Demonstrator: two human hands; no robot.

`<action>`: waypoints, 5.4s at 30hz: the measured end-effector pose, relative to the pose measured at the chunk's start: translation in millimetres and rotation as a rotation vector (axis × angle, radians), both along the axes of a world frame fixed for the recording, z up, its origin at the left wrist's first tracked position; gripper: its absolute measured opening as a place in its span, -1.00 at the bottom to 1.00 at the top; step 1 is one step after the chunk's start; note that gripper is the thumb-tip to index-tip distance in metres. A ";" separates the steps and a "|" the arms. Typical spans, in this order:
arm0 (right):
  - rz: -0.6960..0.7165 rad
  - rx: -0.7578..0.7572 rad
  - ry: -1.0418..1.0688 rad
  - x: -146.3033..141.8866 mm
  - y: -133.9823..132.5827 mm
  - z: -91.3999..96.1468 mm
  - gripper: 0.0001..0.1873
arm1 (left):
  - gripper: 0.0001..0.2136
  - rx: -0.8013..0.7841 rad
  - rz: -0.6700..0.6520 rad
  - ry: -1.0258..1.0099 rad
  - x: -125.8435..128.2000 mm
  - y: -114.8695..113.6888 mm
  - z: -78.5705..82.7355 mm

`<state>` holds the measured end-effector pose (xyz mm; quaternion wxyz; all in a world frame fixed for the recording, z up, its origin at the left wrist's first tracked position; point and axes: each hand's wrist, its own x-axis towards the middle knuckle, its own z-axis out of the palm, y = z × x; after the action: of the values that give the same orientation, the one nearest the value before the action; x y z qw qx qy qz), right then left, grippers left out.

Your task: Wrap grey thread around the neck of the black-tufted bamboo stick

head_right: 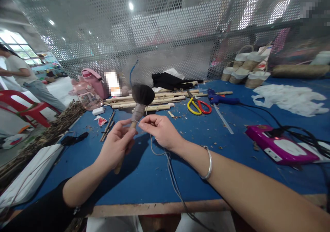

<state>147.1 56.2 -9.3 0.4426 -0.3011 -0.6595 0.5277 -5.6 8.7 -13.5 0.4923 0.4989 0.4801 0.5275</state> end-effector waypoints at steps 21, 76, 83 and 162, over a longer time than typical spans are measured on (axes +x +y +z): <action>-0.034 -0.008 0.005 2.0 5.9 3.6 -0.75 | -0.71 -0.109 -0.133 -0.314 5.0 -9.6 11.1; 0.193 -0.237 0.116 0.0 8.2 -2.1 -0.65 | -0.83 -0.190 -0.256 -0.414 2.4 -7.3 11.3; 0.140 -0.313 0.158 -6.1 5.3 -4.2 -0.72 | -0.73 -0.195 -0.217 -0.072 -0.2 -1.0 2.3; 0.142 -0.279 0.053 -3.1 9.8 -8.0 -0.73 | -0.64 -0.061 -0.068 0.174 4.3 -6.2 -2.6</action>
<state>144.0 66.0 -17.4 0.3752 -0.2982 -0.5878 0.6518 -1.3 2.5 -16.1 0.4816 0.5434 0.5197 0.4502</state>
